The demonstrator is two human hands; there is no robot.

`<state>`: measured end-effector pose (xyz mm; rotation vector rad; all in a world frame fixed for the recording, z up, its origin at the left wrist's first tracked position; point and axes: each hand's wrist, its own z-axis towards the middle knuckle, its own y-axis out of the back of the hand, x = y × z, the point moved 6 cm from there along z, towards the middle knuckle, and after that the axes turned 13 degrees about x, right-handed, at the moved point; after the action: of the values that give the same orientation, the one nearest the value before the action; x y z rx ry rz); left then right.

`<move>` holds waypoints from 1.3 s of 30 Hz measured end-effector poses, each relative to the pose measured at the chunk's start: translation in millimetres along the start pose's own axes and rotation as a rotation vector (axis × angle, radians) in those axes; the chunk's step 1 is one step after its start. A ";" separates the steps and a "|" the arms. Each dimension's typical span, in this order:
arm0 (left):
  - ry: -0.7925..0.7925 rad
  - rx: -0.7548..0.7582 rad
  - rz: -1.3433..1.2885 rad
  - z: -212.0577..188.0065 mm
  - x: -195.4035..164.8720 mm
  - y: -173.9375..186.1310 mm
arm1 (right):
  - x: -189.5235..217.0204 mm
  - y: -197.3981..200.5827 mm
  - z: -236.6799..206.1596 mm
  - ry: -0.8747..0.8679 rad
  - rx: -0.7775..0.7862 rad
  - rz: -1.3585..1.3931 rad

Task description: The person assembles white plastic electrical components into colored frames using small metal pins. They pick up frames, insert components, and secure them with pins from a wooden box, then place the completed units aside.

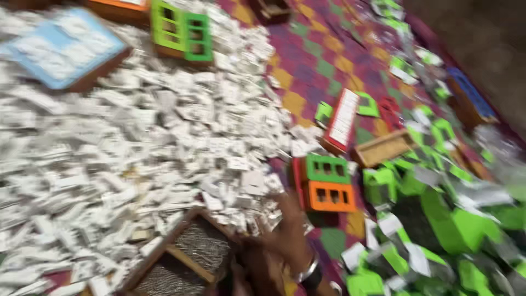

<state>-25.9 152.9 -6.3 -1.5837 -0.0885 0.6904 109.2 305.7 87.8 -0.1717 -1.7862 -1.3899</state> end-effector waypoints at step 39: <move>0.277 -0.107 0.023 -20.6 131.0 22.8 | -70.6 65.9 -41.1 -0.292 0.323 -0.033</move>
<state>82.5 190.0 -76.8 -1.7712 0.0995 0.4848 213.0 321.6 89.4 -0.1798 -2.2378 -1.1216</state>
